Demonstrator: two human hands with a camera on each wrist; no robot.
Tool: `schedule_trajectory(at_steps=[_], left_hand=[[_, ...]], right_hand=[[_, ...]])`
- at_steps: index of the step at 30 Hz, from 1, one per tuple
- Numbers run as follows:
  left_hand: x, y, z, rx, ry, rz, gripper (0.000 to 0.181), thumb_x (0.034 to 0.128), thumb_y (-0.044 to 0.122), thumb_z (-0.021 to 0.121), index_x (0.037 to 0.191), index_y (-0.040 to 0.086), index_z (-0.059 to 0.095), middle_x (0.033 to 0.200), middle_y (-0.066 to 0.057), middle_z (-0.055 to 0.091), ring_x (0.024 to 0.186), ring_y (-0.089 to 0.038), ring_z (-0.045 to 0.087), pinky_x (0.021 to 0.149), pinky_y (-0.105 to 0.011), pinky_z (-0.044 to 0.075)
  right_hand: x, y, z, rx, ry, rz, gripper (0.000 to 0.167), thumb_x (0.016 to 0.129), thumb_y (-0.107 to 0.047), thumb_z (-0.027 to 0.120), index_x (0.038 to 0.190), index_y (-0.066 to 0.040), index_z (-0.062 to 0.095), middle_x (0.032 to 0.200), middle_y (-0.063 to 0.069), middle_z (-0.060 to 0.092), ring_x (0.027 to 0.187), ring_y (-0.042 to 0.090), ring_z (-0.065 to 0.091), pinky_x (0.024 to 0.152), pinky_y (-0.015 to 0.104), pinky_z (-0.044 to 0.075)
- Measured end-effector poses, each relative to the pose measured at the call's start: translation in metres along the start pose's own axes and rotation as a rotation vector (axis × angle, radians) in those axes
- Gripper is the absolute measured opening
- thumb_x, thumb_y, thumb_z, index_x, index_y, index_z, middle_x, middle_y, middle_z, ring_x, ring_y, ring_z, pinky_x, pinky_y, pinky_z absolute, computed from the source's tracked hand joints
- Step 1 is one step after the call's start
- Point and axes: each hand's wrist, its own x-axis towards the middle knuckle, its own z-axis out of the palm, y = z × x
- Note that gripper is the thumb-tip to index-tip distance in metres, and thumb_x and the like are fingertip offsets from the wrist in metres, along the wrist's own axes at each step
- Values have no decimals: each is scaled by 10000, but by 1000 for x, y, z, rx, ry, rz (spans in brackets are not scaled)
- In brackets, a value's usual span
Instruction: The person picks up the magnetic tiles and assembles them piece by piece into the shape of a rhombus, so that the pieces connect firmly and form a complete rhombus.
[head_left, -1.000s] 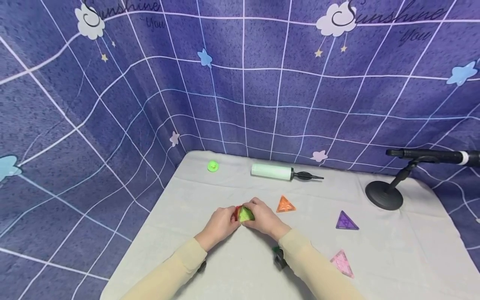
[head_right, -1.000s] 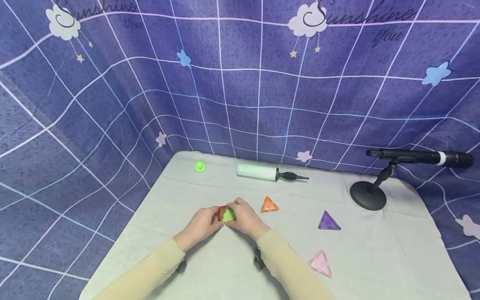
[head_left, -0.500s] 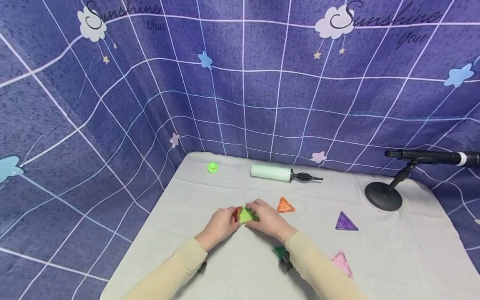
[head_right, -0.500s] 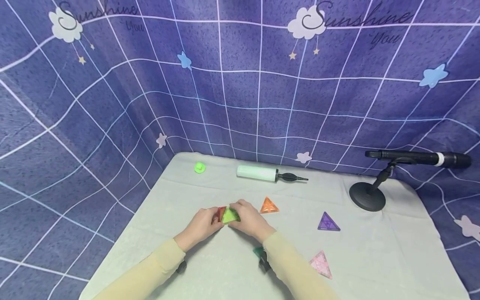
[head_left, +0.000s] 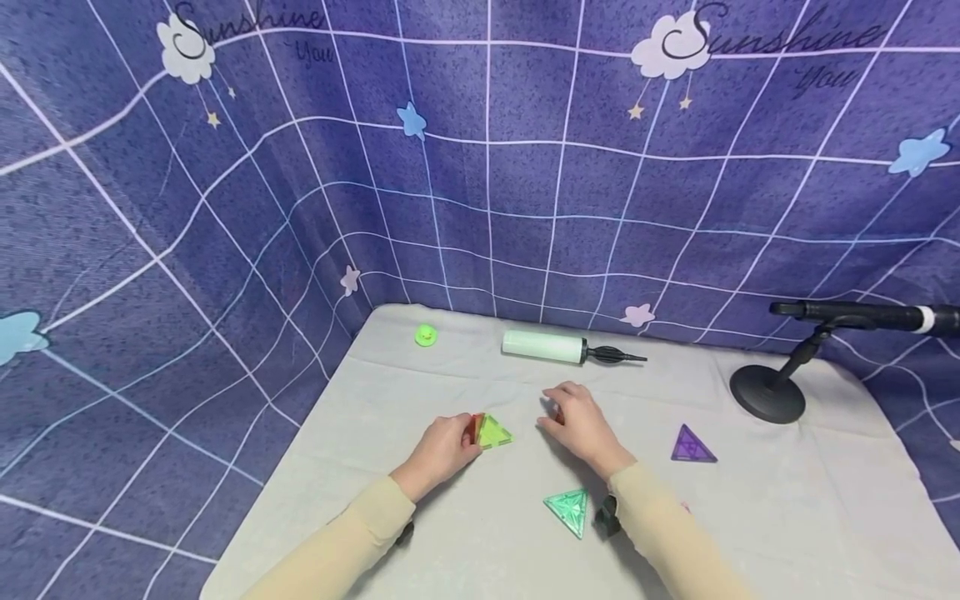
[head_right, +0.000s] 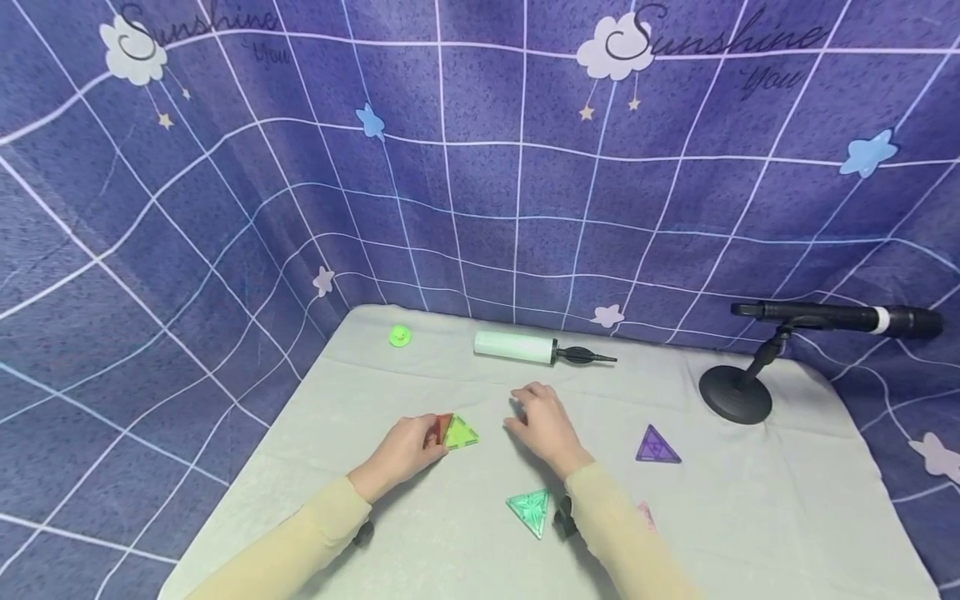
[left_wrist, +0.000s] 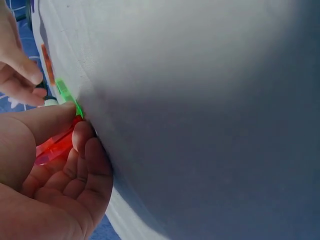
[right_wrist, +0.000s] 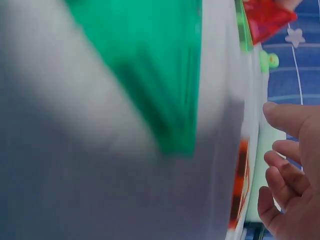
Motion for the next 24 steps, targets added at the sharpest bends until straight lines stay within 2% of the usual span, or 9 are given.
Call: schedule_trajectory(at_steps=[5,11,14,24], left_hand=[[0,0,0,11,-2,7,216,875,115,817,850,97,603,623,93,478,545,-51,428,524,-231,366],[2,-1,1,9,-3,12,233,881,132,818,846,107,588,627,93,470,552,-51,425,532,-230,362],[3,-1,2,0,-8,11,235,885,137,815,851,112,584,632,91,471,559,-51,426,536,-231,361],[3,0,0,-6,-30,-16,211,890,144,817,879,115,609,642,84,499,569,-56,449,536,-229,375]], right_hand=[[-7,17,-10,4,12,46,506,866,-203,867,1271,44,689,1197,177,639,1135,377,586,1009,532,464],[-16,31,-16,23,-15,83,530,873,-181,862,1298,68,666,1117,150,623,966,265,594,863,459,517],[-19,35,-17,38,-26,92,525,869,-161,865,1298,67,665,1072,137,620,904,231,589,832,441,520],[-17,34,-24,42,-77,112,484,882,-107,836,1282,100,660,1128,213,654,1004,324,645,931,512,522]])
